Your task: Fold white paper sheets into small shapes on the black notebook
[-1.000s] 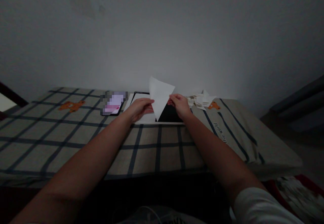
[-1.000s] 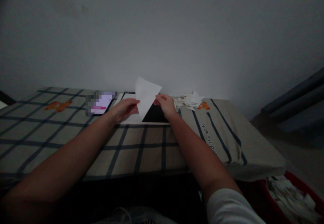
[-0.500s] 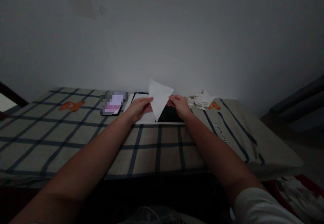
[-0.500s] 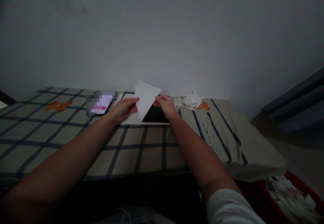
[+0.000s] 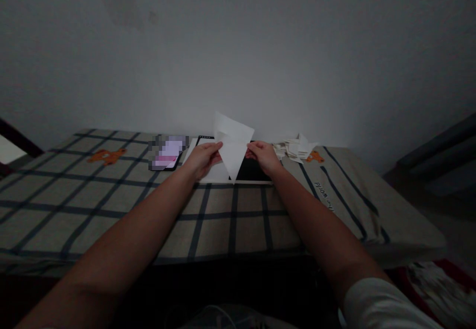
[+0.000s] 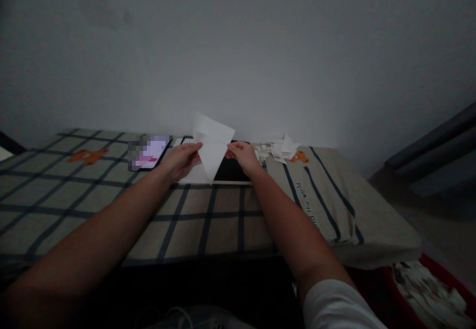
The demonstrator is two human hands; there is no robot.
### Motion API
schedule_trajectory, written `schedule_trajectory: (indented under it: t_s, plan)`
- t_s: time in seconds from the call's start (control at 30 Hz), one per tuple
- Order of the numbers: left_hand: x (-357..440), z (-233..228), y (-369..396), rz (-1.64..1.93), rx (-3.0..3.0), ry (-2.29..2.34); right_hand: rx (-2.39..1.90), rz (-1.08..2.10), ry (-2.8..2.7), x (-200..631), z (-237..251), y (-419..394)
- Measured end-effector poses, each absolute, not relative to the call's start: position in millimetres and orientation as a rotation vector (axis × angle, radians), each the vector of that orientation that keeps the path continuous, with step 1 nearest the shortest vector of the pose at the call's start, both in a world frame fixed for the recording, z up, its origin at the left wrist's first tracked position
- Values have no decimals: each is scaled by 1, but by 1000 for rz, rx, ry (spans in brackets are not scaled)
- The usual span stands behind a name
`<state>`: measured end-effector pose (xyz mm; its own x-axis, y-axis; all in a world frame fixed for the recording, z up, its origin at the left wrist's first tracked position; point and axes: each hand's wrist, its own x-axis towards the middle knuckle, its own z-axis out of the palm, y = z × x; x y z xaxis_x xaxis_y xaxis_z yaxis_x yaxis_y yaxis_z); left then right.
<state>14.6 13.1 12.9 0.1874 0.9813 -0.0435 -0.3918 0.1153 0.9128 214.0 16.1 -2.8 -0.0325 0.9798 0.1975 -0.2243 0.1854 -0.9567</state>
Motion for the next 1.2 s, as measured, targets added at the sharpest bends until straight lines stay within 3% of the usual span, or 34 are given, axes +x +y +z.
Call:
schedule_trajectory:
  t_s: [0.73, 0.97, 1.2]
  plan:
    - [8, 10, 24, 1343, 833, 786, -949, 1214, -1253, 216, -2, 14]
    - [7, 16, 14, 1595, 1444, 1248, -1104, 1127, -1267, 217, -4, 17]
    - [18, -1, 6, 947, 2372, 863, -1328, 599, -1551, 218, -15, 24]
